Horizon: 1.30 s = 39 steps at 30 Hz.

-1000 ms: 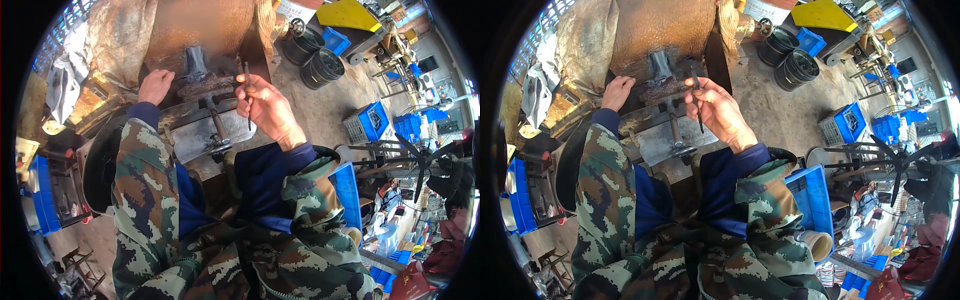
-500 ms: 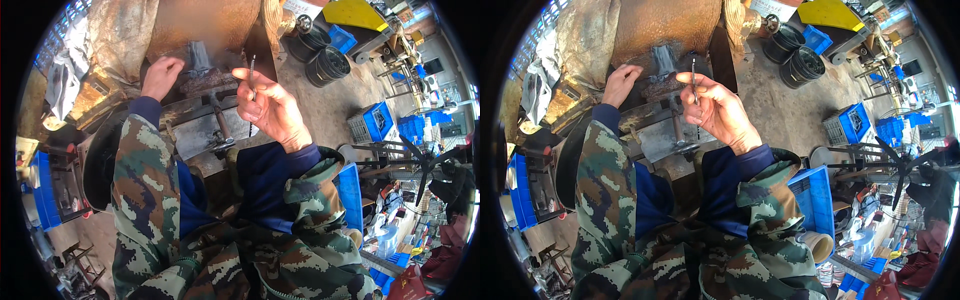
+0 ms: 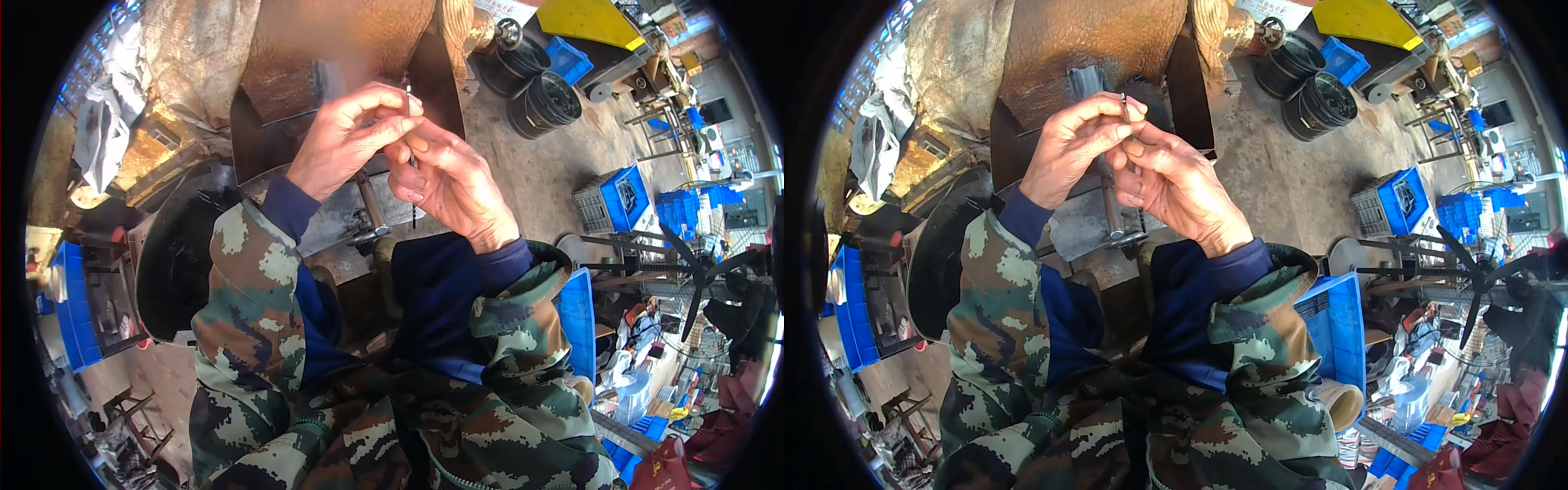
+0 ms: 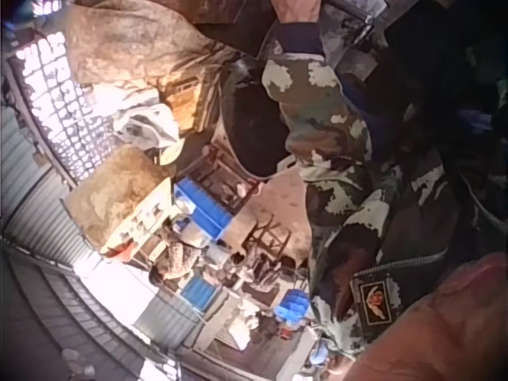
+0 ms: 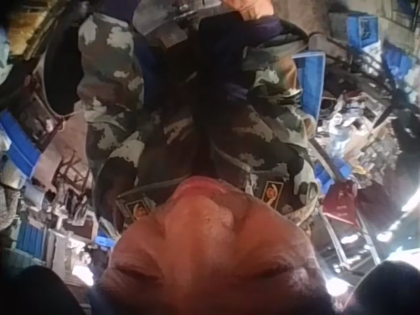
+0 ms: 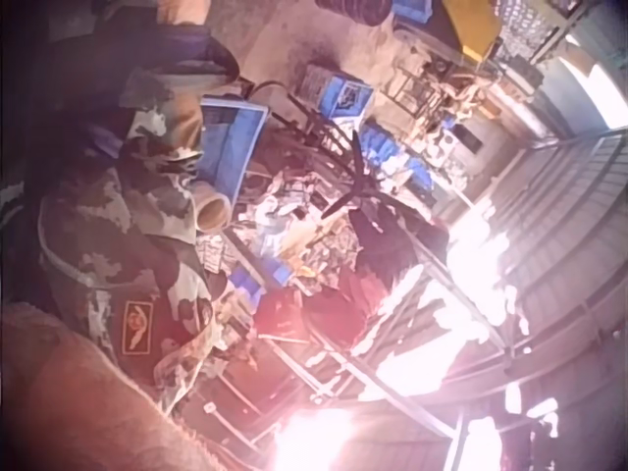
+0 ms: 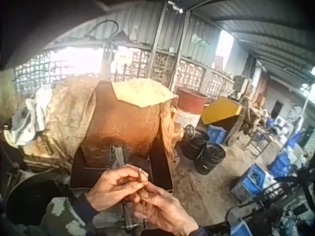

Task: Assembling small metal components and checking them with measuring tools at a workbench.

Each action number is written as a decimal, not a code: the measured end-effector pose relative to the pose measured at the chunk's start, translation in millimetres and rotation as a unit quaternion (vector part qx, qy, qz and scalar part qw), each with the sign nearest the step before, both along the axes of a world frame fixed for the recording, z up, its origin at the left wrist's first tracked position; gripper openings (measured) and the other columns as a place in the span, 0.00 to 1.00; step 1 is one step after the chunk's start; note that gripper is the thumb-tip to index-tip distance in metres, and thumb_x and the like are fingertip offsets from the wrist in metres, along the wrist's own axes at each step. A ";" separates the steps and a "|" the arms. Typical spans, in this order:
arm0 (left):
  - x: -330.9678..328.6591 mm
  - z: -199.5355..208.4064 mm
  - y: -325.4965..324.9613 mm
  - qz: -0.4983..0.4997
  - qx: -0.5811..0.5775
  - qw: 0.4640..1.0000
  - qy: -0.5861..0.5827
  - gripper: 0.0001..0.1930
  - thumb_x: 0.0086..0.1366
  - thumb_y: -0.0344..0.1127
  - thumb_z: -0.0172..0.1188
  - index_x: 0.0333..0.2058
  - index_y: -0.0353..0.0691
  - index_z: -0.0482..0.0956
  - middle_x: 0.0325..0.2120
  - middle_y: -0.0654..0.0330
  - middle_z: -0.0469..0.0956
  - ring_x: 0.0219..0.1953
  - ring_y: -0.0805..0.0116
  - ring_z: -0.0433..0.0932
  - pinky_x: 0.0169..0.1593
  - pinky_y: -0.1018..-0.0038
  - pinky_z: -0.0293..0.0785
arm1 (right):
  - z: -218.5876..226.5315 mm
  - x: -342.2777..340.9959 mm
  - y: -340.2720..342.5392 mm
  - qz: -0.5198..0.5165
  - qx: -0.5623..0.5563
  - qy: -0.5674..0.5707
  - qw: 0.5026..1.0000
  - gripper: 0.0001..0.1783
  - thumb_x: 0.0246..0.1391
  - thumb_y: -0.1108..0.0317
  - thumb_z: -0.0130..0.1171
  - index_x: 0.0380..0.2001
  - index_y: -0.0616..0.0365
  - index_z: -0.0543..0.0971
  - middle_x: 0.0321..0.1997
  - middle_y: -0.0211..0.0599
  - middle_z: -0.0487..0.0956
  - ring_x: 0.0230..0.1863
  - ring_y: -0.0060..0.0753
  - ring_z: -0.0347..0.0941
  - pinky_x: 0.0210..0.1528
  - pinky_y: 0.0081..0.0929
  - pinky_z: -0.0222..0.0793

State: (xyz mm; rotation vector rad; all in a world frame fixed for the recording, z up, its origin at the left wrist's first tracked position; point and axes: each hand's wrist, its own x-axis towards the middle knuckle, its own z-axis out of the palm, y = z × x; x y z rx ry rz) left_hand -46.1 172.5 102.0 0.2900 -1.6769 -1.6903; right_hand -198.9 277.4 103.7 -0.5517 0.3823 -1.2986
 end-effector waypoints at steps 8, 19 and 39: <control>4.3 -0.8 -0.2 0.011 0.009 1.000 -0.008 0.07 0.67 0.23 0.56 0.42 0.31 0.79 0.46 0.60 0.77 0.45 0.75 0.76 0.48 0.80 0.73 | 4.6 7.9 0.9 0.001 0.008 0.016 1.000 0.19 0.64 0.70 0.54 0.57 0.61 0.69 0.39 0.35 0.76 0.30 0.23 0.66 0.35 0.23 0.66; 1.3 -8.8 -8.8 0.006 0.022 0.999 -0.049 0.07 0.67 0.23 0.57 0.42 0.31 0.79 0.41 0.61 0.79 0.43 0.75 0.77 0.48 0.79 0.74 | -3.7 6.9 -1.6 -0.018 0.026 0.065 0.997 0.18 0.63 0.71 0.56 0.55 0.60 0.70 0.40 0.35 0.76 0.32 0.21 0.66 0.37 0.22 0.65; 9.8 -22.0 -38.7 0.215 0.086 0.971 0.063 0.14 0.64 0.38 0.66 0.40 0.30 0.81 0.34 0.59 0.82 0.38 0.73 0.79 0.41 0.73 0.79 | -45.3 28.1 23.6 -0.055 -0.224 0.725 0.649 0.21 0.51 0.83 0.56 0.50 0.59 0.76 0.55 0.38 0.76 0.53 0.38 0.75 0.49 0.28 0.71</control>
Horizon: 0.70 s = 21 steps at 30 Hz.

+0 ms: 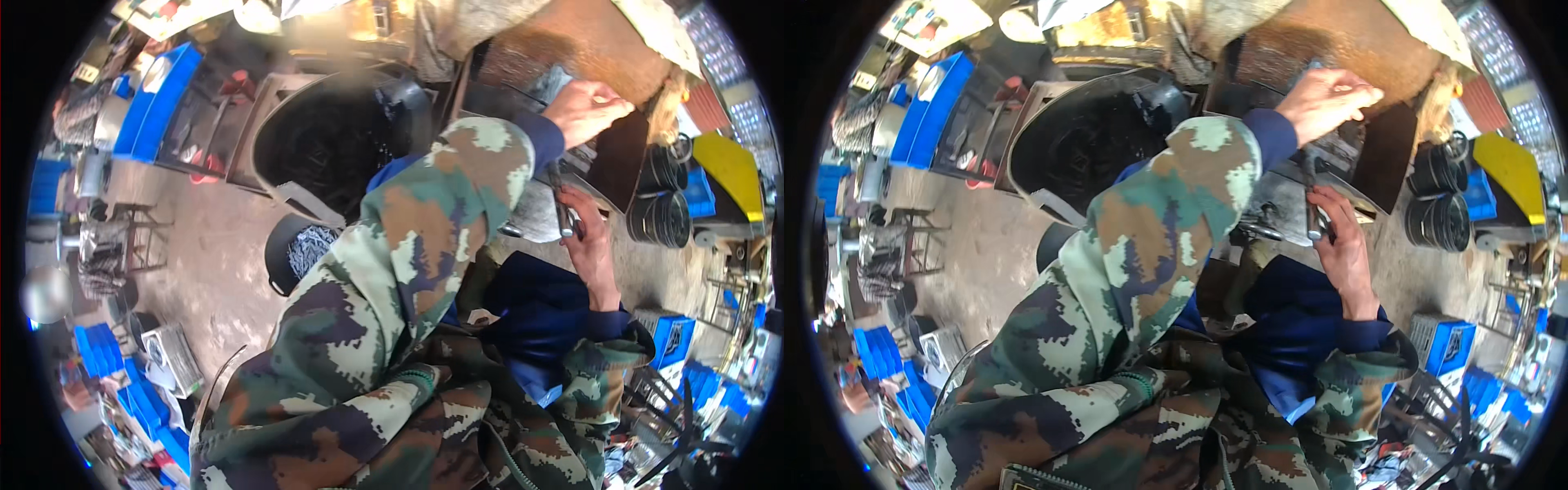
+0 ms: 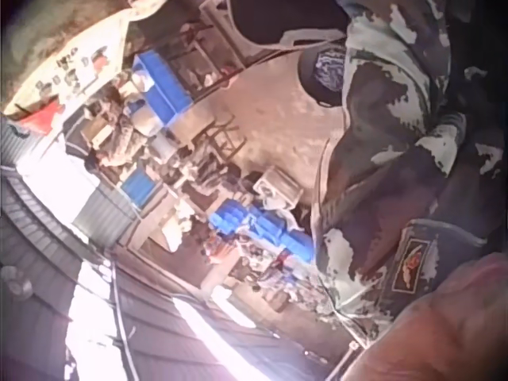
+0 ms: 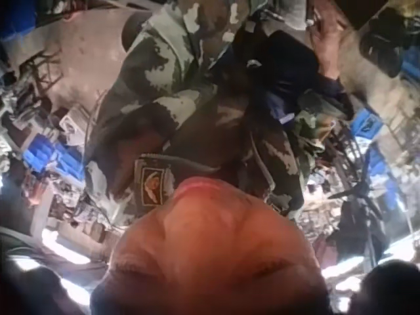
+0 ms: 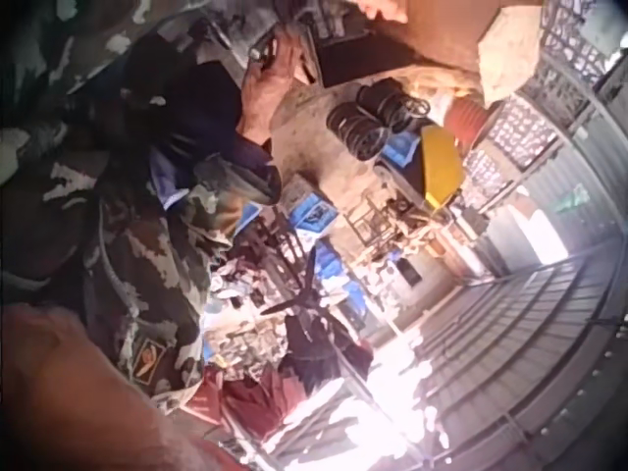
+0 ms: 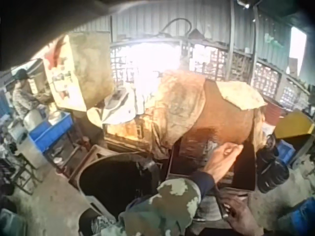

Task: Assembling small metal components and checking them with measuring tools at a workbench.

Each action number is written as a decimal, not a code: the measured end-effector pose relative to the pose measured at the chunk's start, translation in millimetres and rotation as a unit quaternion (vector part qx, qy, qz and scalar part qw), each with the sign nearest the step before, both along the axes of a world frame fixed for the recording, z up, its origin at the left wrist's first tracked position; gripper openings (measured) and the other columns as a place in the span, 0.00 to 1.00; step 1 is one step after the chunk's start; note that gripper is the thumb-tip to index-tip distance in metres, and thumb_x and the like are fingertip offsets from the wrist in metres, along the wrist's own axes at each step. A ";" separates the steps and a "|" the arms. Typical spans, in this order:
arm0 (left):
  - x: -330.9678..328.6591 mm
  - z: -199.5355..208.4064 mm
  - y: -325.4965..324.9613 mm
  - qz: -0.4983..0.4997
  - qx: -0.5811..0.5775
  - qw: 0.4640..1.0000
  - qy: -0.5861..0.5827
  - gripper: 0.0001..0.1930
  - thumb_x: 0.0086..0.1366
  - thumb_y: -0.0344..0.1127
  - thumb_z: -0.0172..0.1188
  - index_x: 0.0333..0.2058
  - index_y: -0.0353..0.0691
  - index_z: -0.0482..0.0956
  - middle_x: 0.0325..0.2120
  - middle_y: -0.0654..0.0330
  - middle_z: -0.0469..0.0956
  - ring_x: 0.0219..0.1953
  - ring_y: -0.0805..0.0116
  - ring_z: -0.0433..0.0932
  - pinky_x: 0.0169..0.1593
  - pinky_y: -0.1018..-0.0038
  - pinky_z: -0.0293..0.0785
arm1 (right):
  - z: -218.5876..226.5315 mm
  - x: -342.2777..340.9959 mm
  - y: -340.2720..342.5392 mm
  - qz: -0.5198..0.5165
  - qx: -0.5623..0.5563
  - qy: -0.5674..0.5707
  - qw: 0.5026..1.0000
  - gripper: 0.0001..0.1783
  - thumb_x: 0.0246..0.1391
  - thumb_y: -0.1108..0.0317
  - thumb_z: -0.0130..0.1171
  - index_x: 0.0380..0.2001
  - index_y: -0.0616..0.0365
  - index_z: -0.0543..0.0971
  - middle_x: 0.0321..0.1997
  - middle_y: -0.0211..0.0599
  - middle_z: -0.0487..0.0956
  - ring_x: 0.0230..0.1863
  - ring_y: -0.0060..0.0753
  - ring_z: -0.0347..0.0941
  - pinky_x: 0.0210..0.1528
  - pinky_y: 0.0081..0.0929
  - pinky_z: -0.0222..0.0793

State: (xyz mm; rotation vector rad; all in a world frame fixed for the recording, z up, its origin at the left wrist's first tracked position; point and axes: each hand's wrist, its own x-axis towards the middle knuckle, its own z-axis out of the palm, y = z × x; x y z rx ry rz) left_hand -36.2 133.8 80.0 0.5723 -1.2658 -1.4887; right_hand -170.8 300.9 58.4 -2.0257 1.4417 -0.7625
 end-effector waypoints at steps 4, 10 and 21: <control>0.8 9.0 -4.0 0.029 0.016 0.999 0.039 0.14 0.62 0.39 0.67 0.33 0.31 0.81 0.31 0.57 0.81 0.31 0.72 0.79 0.36 0.74 0.78 | -0.1 6.1 -4.6 0.020 -0.077 0.110 0.991 0.20 0.50 0.80 0.63 0.49 0.61 0.76 0.57 0.43 0.75 0.57 0.47 0.72 0.57 0.35 0.69; -0.1 8.9 -23.4 0.086 0.026 0.989 0.117 0.11 0.63 0.37 0.64 0.31 0.32 0.82 0.29 0.60 0.81 0.31 0.73 0.79 0.34 0.75 0.79 | -1.3 4.7 -19.9 -0.029 -0.051 -0.005 0.998 0.19 0.55 0.80 0.60 0.51 0.61 0.76 0.58 0.42 0.75 0.55 0.38 0.74 0.50 0.29 0.74; 11.8 23.3 -26.7 0.178 0.044 0.964 0.191 0.14 0.62 0.36 0.60 0.23 0.30 0.78 0.22 0.59 0.78 0.25 0.73 0.76 0.30 0.75 0.74 | 19.7 -14.5 -166.0 -0.177 -0.084 -0.266 0.944 0.18 0.63 0.63 0.59 0.50 0.64 0.73 0.46 0.38 0.78 0.39 0.24 0.76 0.35 0.26 0.81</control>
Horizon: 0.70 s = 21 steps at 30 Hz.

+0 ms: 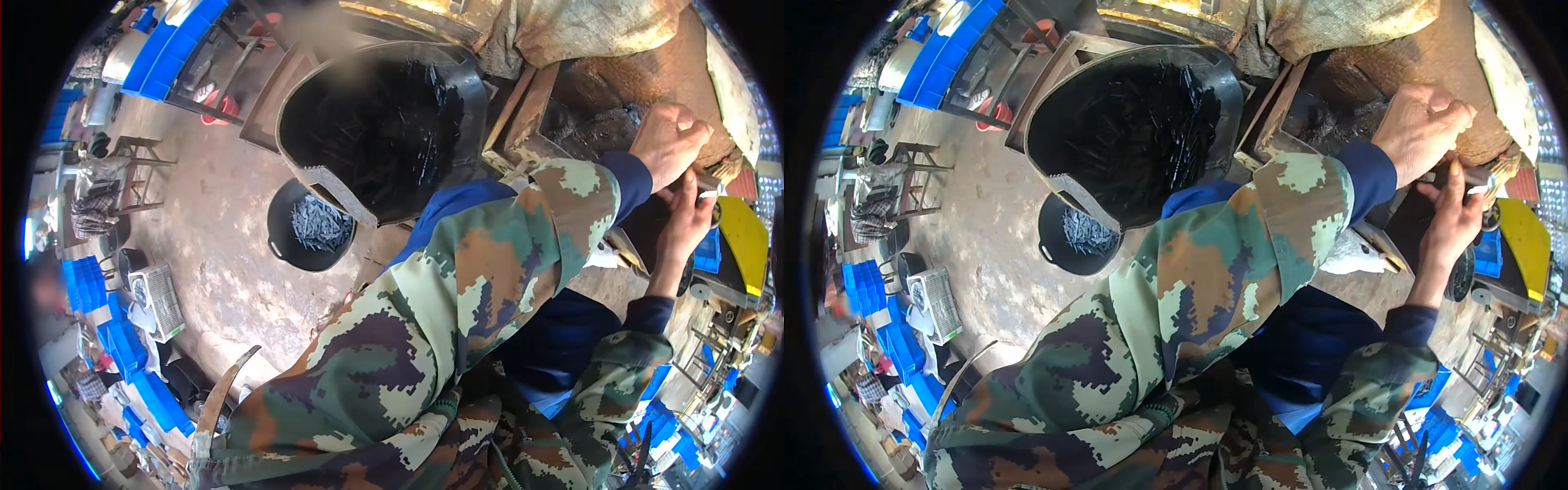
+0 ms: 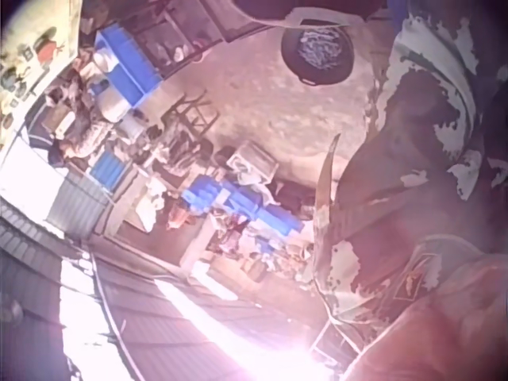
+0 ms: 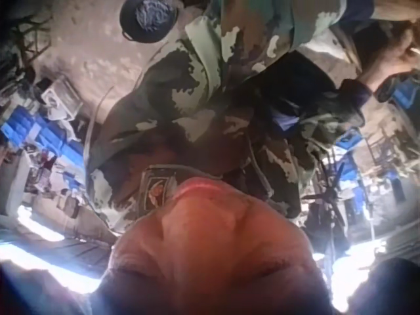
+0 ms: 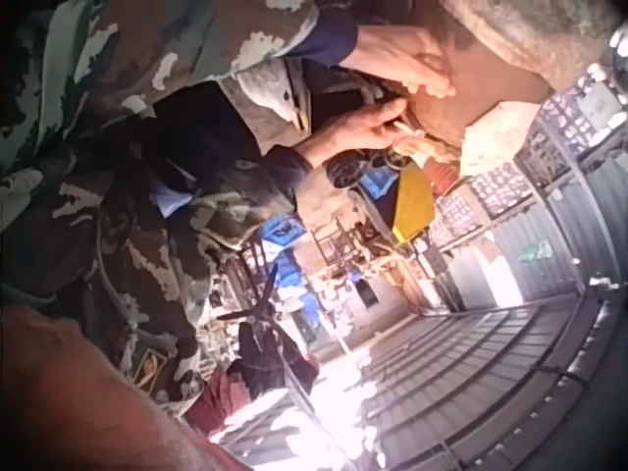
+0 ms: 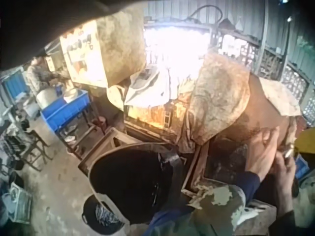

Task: Assembling small metal components and checking them with measuring tools at a workbench.

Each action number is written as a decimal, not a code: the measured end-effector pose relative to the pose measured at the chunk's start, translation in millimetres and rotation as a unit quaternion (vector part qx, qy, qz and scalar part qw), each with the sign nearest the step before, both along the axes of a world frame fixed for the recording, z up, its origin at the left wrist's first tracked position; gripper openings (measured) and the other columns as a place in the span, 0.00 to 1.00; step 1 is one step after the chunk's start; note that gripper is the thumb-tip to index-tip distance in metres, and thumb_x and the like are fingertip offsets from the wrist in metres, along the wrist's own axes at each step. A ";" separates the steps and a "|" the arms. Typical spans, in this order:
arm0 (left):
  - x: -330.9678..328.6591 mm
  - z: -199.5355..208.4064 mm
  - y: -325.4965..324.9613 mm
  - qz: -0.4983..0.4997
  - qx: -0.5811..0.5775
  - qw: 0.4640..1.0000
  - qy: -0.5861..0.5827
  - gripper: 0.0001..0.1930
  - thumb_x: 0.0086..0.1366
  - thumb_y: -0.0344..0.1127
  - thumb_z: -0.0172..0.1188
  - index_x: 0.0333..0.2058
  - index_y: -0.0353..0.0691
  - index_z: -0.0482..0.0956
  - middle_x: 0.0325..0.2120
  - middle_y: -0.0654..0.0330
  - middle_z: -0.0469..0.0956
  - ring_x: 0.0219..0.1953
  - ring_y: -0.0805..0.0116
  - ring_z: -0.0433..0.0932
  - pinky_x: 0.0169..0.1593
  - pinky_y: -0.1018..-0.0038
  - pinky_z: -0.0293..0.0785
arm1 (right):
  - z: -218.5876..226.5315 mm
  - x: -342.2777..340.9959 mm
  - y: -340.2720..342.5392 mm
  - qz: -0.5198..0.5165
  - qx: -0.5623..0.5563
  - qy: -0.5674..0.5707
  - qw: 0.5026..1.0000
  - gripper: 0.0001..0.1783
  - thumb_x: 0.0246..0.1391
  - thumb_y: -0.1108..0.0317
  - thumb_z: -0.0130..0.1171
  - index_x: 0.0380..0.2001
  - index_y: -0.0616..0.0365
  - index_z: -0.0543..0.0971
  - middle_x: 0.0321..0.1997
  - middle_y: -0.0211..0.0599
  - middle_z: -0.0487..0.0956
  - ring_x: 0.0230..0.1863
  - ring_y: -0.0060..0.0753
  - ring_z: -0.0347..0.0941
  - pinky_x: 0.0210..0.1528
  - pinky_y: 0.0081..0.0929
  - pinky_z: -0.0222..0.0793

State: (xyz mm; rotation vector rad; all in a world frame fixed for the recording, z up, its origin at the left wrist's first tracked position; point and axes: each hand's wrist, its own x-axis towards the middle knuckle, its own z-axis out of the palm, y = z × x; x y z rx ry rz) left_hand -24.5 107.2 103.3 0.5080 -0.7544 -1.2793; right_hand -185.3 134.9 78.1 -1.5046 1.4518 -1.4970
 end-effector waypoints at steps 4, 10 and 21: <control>-7.1 4.3 0.6 -0.056 0.020 0.992 0.114 0.13 0.61 0.34 0.59 0.22 0.30 0.77 0.20 0.59 0.76 0.25 0.75 0.73 0.30 0.74 0.71 | 8.9 -18.1 -63.2 -0.092 0.009 0.065 0.994 0.19 0.62 0.60 0.61 0.46 0.64 0.76 0.36 0.34 0.78 0.31 0.21 0.72 0.34 0.22 0.74; -22.6 -4.0 -5.7 0.016 0.009 0.999 0.047 0.14 0.63 0.34 0.56 0.23 0.28 0.77 0.20 0.58 0.76 0.27 0.77 0.71 0.31 0.73 0.71 | -5.0 -58.1 -128.8 -0.010 0.025 0.070 0.997 0.21 0.64 0.61 0.53 0.55 0.60 0.74 0.43 0.41 0.81 0.41 0.30 0.77 0.45 0.27 0.73; -22.3 -7.5 -16.1 -0.007 0.007 1.000 0.029 0.13 0.62 0.33 0.57 0.24 0.27 0.79 0.21 0.59 0.78 0.26 0.76 0.74 0.31 0.74 0.70 | -4.5 -53.3 -142.6 0.013 -0.012 -0.065 0.998 0.17 0.62 0.65 0.60 0.50 0.65 0.75 0.44 0.40 0.82 0.39 0.27 0.79 0.41 0.23 0.77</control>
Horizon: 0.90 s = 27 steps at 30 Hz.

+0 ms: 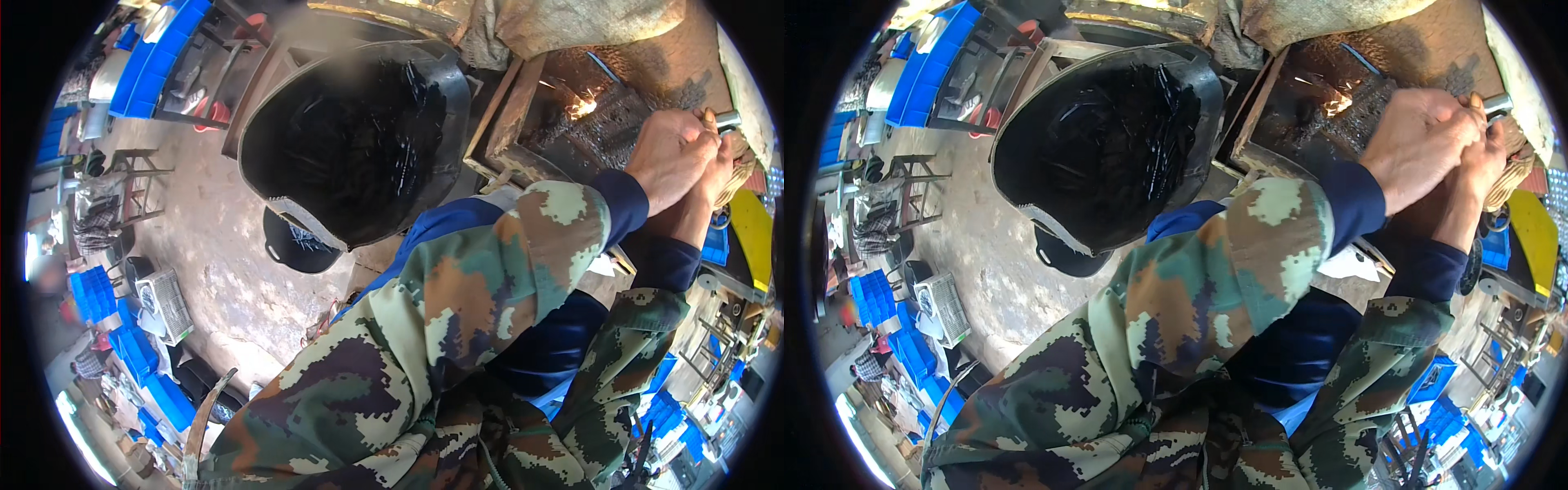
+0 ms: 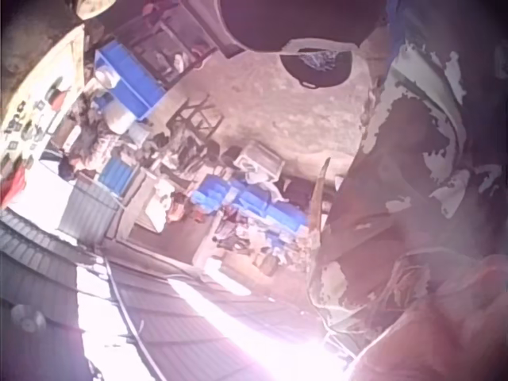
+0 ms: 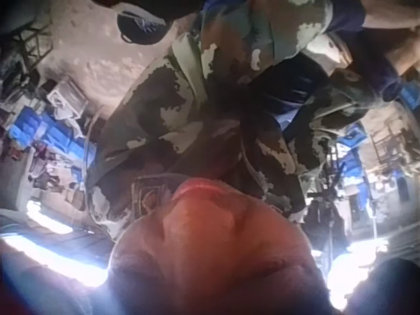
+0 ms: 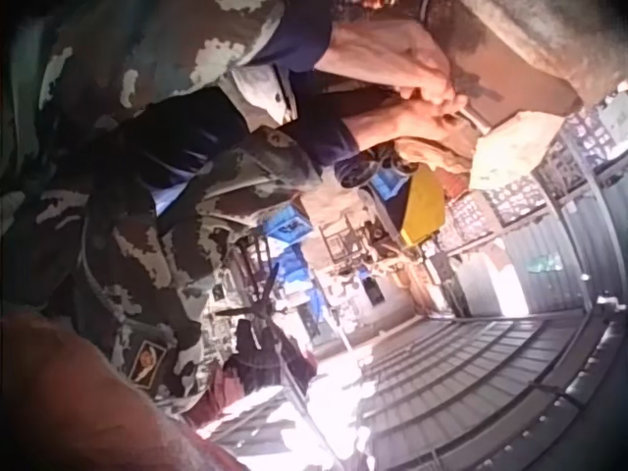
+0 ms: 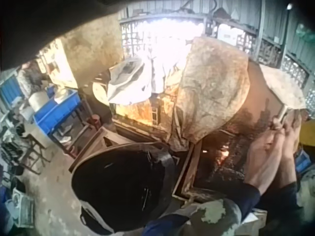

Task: Assembling small metal components and checking them with measuring tools at a workbench.

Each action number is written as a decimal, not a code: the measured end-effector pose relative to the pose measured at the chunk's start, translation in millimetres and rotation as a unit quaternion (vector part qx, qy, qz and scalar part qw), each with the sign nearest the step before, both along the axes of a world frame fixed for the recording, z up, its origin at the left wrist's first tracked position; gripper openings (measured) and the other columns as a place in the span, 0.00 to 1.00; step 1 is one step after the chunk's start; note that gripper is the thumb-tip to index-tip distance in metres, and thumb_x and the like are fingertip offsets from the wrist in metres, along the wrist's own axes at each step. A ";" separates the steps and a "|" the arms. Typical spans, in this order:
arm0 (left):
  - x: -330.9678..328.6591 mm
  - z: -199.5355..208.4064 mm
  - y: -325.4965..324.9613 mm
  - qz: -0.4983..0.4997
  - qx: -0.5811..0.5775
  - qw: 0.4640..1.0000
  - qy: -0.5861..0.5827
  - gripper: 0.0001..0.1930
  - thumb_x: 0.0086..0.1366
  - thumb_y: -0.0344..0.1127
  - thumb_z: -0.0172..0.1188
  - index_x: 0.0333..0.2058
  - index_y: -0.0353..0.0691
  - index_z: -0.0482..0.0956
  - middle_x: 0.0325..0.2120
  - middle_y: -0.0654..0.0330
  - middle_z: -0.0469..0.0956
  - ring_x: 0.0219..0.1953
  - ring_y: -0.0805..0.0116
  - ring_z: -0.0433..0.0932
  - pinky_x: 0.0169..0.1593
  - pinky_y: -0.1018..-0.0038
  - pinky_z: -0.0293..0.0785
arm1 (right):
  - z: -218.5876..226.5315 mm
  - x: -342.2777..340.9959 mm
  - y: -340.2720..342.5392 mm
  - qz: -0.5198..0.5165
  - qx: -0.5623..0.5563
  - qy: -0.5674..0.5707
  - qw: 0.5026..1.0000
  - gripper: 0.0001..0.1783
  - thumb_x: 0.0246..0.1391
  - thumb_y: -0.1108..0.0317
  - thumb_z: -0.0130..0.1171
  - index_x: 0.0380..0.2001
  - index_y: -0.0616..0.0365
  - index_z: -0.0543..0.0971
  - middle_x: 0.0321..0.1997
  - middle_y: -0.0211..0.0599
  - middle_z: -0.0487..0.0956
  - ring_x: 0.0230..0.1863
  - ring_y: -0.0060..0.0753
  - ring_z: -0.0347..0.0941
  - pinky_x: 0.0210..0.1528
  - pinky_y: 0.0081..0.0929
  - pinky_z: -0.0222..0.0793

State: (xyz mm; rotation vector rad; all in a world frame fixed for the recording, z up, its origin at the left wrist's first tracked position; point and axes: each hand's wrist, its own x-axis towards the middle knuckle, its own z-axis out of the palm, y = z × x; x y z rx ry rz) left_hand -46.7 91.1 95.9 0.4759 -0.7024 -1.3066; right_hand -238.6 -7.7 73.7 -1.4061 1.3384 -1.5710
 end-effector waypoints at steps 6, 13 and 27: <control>77.9 -19.4 -16.1 0.004 0.003 0.995 -0.104 0.10 0.57 0.34 0.63 0.26 0.30 0.82 0.18 0.60 0.79 0.22 0.73 0.75 0.28 0.73 0.73 | 8.0 39.2 14.2 -0.099 0.019 0.056 0.993 0.18 0.58 0.56 0.65 0.42 0.60 0.78 0.27 0.32 0.80 0.18 0.23 0.75 0.20 0.17 0.68; 230.2 -139.7 -29.3 0.029 0.078 0.747 -0.660 0.18 0.61 0.49 0.60 0.39 0.41 0.83 0.35 0.49 0.82 0.38 0.50 0.81 0.44 0.63 0.76 | 14.3 38.6 22.0 -0.085 0.006 0.075 0.994 0.21 0.59 0.62 0.65 0.46 0.67 0.74 0.43 0.41 0.84 0.19 0.15 0.66 0.26 0.19 0.75; 283.7 -252.3 5.7 0.053 0.077 0.465 -0.881 0.16 0.54 0.38 0.64 0.42 0.44 0.77 0.40 0.54 0.80 0.46 0.51 0.79 0.48 0.57 0.73 | 18.7 65.1 26.8 -0.074 -0.001 0.062 0.995 0.12 0.62 0.58 0.60 0.34 0.56 0.76 0.20 0.26 0.74 0.17 0.26 0.71 0.18 0.26 0.66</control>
